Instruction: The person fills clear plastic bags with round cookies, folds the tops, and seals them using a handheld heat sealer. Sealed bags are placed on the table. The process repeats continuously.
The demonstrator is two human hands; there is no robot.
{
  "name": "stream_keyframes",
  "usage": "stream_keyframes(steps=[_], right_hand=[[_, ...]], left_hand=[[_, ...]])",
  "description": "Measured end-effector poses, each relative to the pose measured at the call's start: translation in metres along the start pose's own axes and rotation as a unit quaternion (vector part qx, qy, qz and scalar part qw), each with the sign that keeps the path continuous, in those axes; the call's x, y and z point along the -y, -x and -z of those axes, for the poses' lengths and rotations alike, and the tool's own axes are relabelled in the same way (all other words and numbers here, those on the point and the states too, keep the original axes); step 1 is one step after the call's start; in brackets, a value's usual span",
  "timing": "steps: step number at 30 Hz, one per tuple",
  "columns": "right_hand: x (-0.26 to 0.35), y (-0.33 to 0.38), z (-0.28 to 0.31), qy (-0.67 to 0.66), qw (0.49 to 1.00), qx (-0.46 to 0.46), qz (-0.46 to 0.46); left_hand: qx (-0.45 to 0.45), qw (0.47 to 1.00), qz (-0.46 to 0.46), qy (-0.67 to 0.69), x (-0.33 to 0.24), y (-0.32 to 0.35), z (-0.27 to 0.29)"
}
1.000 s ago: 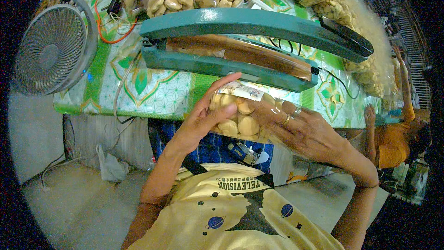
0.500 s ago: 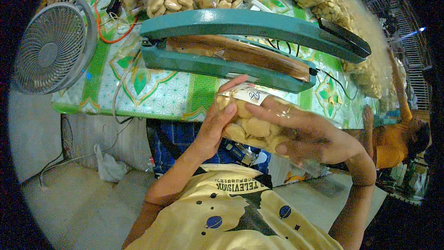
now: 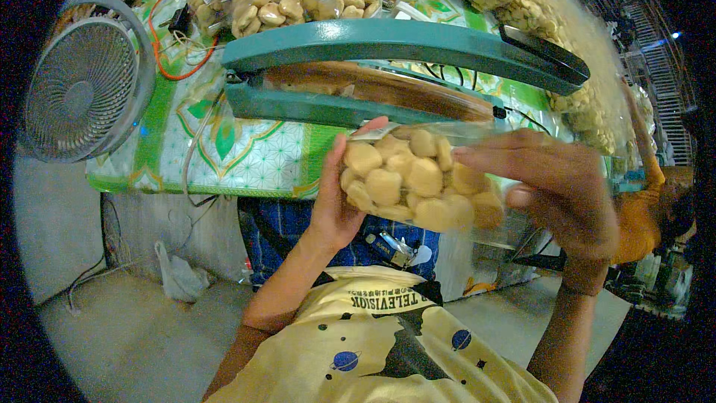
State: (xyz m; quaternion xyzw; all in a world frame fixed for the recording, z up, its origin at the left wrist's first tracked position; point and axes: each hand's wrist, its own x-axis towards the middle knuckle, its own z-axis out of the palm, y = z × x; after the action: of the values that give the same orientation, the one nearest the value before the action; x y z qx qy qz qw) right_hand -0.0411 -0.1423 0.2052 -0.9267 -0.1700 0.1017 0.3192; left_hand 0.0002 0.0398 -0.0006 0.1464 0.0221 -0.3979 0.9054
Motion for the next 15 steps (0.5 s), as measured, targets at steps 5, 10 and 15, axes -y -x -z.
stream_keyframes(steps=[5, 10, 15], right_hand=[[0.005, 0.015, 0.009, 0.038, 0.999, -0.023, 0.004], [-0.002, 0.008, 0.005, 0.102, 0.991, -0.086, 0.022], [0.004, -0.003, 0.014, 0.092, 0.961, -0.256, 0.044]], left_hand=[[-0.005, 0.984, 0.070, 0.166, -0.001, 0.002, 0.013], [0.213, 0.922, 0.178, 0.271, 0.001, 0.000, 0.016], [0.122, 0.963, 0.092, 0.220, 0.001, -0.001, -0.008]])
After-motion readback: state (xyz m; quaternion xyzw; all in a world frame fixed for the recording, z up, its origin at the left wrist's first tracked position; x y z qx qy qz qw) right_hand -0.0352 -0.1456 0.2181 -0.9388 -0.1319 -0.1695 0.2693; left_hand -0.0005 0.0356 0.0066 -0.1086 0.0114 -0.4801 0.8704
